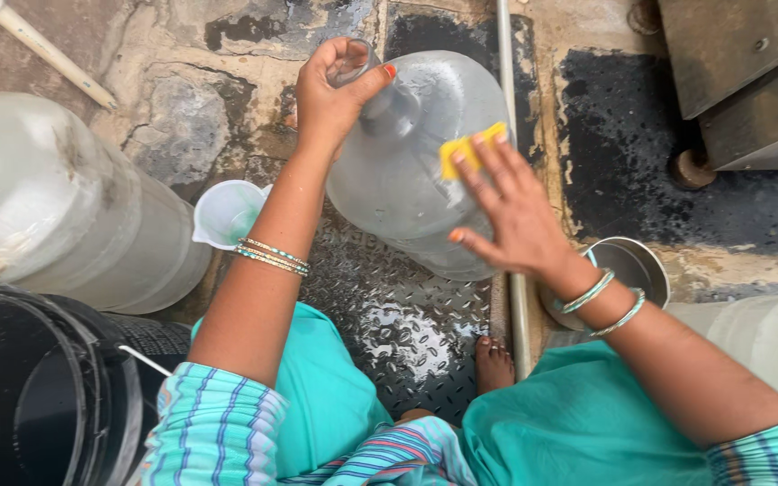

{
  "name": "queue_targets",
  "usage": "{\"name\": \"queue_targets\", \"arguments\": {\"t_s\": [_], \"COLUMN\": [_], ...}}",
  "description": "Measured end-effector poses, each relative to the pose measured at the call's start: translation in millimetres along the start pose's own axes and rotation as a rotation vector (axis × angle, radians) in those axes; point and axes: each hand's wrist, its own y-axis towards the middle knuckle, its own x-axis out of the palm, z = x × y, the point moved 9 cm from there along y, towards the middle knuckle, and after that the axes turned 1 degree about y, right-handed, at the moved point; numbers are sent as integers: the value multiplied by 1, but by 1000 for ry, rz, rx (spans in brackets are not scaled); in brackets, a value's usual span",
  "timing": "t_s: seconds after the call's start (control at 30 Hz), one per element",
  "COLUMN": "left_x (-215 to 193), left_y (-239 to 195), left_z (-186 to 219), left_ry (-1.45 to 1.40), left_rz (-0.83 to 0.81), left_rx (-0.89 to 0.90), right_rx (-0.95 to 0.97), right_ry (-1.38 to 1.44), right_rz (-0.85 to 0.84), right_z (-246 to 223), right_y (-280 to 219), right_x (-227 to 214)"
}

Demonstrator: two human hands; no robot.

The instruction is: The person scrubs the exterior of a large plastic water dispenser with a yellow sponge, rotating the container to clean different sides. They dip the sponge into a metal bucket of water and continue scrubbing the body and neck of the dispenser.

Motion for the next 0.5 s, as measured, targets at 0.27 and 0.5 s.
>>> {"name": "queue_targets", "arguments": {"t_s": [0.27,0.5], "left_x": [-38,-65], "left_y": [2,3], "left_z": [27,7], "left_ry": [698,684], "left_rz": [18,-23], "left_rx": [168,144], "right_rx": [186,-158], "right_ry": [473,-1], "right_rz": [33,-153], "right_z": [10,-69], "right_y": [-1,-27], "right_x": [11,51]}}
